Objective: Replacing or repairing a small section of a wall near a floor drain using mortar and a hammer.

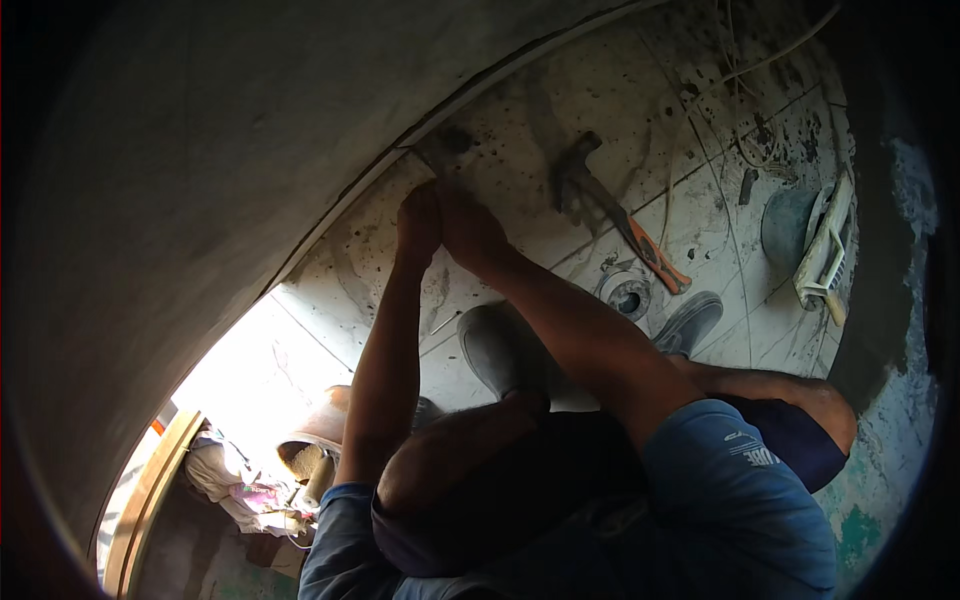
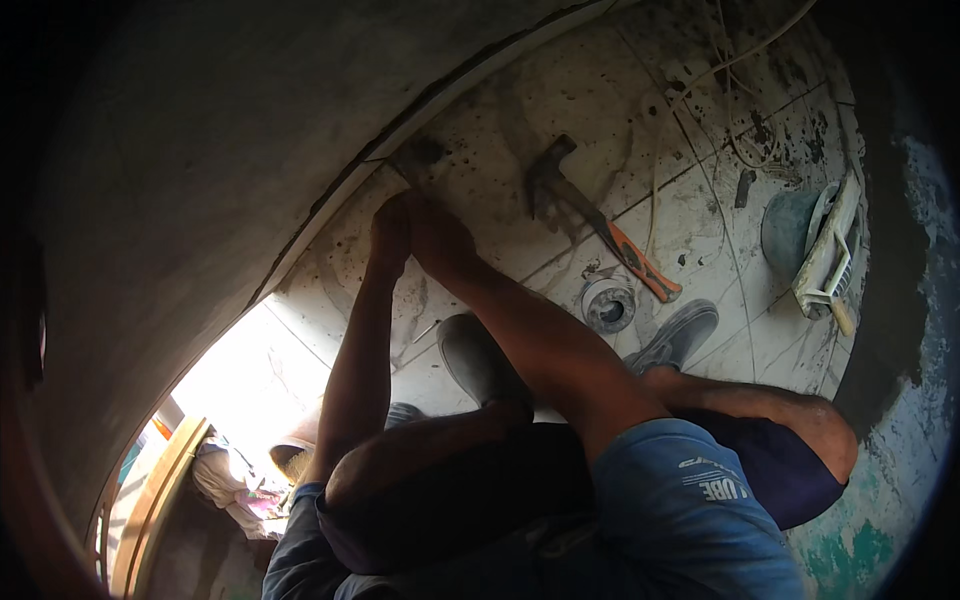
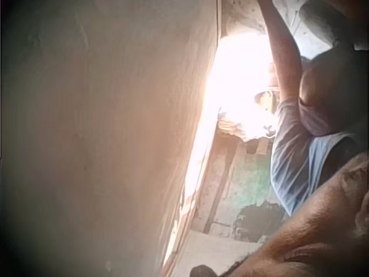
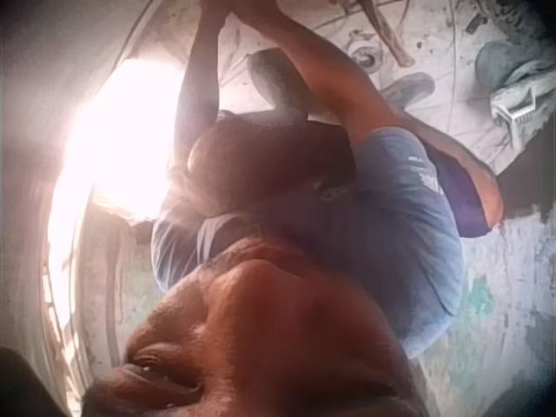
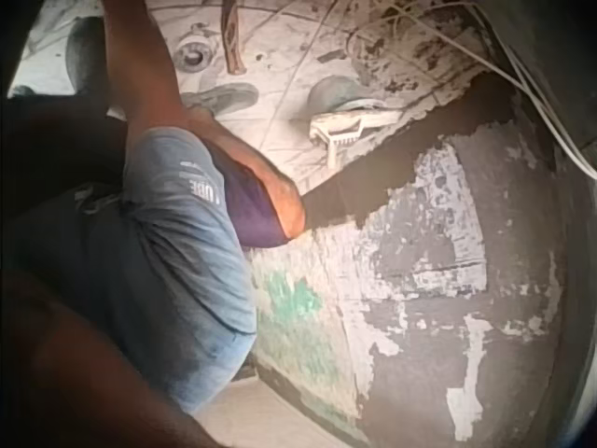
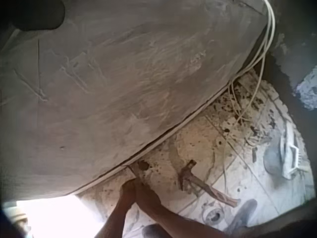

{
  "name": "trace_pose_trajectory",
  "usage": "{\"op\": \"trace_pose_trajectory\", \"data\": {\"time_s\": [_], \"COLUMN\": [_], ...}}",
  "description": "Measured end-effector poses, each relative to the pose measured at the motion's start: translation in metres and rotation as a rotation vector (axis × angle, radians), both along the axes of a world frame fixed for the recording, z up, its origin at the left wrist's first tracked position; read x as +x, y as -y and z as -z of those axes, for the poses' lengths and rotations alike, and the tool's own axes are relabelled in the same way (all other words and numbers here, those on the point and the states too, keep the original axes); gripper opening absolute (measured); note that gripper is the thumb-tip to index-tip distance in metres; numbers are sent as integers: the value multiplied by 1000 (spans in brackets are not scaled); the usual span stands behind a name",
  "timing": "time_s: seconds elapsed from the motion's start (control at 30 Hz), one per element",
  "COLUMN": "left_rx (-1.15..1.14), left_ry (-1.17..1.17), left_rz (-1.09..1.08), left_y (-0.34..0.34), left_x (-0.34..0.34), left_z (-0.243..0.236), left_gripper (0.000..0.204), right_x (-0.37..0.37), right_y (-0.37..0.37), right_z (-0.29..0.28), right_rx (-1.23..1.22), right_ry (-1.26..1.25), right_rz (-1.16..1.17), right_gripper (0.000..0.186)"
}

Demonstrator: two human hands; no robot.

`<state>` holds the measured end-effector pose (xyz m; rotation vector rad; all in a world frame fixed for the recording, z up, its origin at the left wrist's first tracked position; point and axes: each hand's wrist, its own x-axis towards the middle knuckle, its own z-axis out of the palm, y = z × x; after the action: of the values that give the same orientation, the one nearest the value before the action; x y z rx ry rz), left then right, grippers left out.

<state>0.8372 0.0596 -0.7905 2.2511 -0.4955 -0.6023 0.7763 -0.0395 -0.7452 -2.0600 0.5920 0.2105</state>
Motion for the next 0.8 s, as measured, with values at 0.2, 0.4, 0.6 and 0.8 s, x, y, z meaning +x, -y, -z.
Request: {"op": "trace_pose_trajectory", "data": {"time_s": [0.2, 0.4, 0.6, 0.8], "left_rx": [124, 168, 3, -138], "left_ry": [168, 290, -59, -95], "left_rz": [127, 141, -237, -281], "left_y": [0, 10, 10, 13], "left_x": [-7, -18, -26, -25], "left_z": [4, 3, -14, -21], "left_gripper": [25, 22, 28, 30], "right_x": [-8, -15, -19, -9], "right_y": [0, 7, 3, 5], "right_z": [-3, 7, 14, 6], "right_rx": [6, -52, -143, -133], "right_ry": [-130, -142, -45, -84], "right_rz": [-38, -116, -121, -146], "right_gripper": [32, 27, 25, 27]}}
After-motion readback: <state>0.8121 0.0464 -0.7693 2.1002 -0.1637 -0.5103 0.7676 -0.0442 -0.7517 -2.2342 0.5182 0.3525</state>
